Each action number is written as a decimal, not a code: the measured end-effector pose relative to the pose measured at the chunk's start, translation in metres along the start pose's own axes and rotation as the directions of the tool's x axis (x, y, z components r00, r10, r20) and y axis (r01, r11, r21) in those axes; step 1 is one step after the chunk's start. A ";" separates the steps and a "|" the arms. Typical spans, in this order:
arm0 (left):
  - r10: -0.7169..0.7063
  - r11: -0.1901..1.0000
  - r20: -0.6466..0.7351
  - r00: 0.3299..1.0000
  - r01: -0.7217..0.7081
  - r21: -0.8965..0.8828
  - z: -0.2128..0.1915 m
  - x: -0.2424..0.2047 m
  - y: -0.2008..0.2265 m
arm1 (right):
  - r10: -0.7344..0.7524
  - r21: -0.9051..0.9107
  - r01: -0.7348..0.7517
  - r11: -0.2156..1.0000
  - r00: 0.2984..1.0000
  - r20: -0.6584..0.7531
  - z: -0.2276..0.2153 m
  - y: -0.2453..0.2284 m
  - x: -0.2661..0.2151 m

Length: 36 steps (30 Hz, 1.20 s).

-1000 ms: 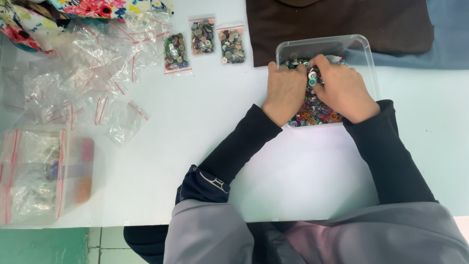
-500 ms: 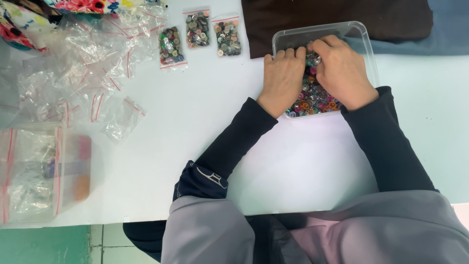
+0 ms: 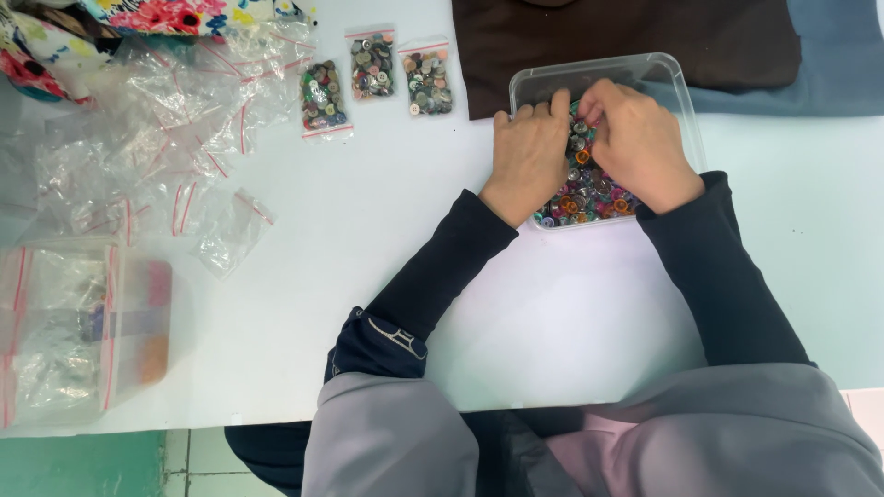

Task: Sorting buttons by color and placing them into small plastic bags

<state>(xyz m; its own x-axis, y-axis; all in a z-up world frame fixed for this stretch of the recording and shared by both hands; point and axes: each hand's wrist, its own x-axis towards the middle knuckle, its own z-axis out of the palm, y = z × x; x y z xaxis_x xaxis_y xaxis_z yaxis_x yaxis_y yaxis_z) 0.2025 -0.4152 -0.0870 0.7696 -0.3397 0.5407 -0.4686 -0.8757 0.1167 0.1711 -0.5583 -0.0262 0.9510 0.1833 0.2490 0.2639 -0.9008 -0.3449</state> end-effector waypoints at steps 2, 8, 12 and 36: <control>0.016 1.000 0.027 1.000 -0.016 0.004 0.005 0.002 -0.002 | -0.042 0.011 0.041 0.999 0.997 0.060 -0.004 -0.005 0.002; 0.021 0.997 0.097 0.995 -0.014 -0.075 0.014 0.001 -0.005 | -0.131 0.015 0.131 0.991 0.974 0.184 0.010 0.008 0.002; 0.033 0.988 0.054 0.998 -0.024 -0.151 0.010 0.004 -0.005 | -0.088 -0.048 0.096 0.994 0.986 0.140 0.013 0.014 0.000; 0.038 0.995 -0.022 0.999 -0.040 -0.090 0.002 -0.002 0.002 | -0.048 -0.218 0.085 0.972 0.985 0.167 -0.001 -0.005 -0.006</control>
<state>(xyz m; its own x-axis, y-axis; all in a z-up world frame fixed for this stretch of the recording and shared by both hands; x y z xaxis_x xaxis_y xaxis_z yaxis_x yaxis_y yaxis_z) 0.2014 -0.4169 -0.0896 0.7412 -0.3652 0.5633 -0.5362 -0.8269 0.1695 0.1642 -0.5553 -0.0253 0.9507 0.2896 0.1110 0.3019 -0.9461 -0.1171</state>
